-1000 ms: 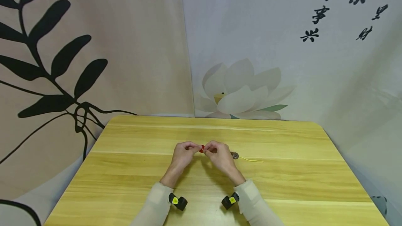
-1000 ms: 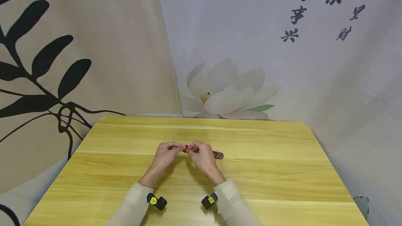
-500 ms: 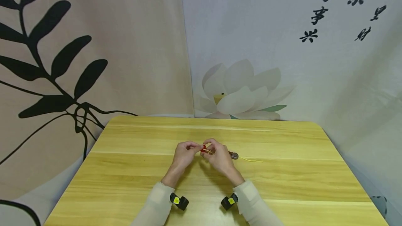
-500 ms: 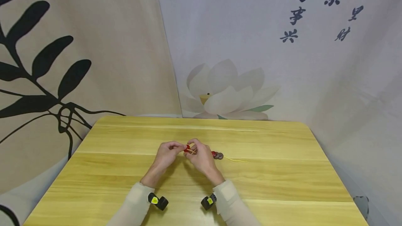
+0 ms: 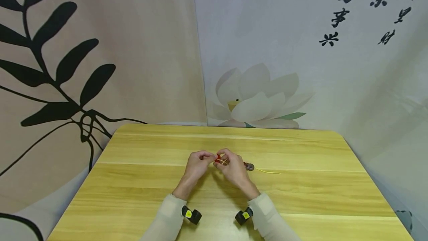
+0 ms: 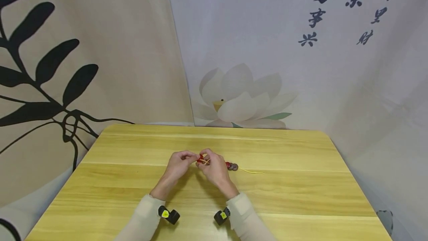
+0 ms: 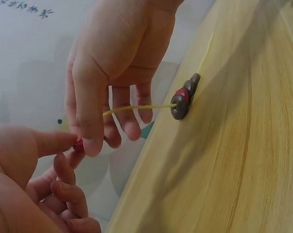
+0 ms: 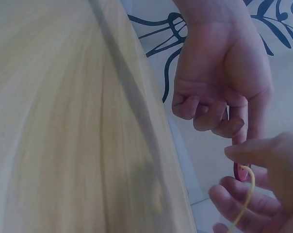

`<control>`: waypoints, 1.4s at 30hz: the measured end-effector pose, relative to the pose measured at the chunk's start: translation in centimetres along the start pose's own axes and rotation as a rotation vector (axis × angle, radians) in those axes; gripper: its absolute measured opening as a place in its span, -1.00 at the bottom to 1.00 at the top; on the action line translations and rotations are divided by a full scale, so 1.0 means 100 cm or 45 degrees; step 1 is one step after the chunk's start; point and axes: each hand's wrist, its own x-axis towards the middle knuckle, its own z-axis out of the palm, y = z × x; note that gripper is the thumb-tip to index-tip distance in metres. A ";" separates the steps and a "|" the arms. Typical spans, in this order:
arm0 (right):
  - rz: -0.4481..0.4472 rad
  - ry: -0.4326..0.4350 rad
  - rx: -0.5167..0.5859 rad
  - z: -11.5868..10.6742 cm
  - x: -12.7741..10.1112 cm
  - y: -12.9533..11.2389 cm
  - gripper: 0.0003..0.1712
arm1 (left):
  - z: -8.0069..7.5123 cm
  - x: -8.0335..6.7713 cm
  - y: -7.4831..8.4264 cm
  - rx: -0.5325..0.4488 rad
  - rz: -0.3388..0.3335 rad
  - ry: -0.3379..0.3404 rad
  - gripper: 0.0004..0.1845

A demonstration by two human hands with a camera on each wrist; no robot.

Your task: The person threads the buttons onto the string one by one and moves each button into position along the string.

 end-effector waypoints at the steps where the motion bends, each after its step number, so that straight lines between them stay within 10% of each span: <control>1: 0.002 0.000 0.004 -0.001 0.000 0.000 -0.64 | 0.000 0.000 0.000 0.002 0.004 -0.006 -0.85; 42: 0.021 -0.181 0.274 -0.014 -0.003 0.008 -0.64 | 0.004 -0.003 -0.006 0.044 0.030 -0.093 -0.83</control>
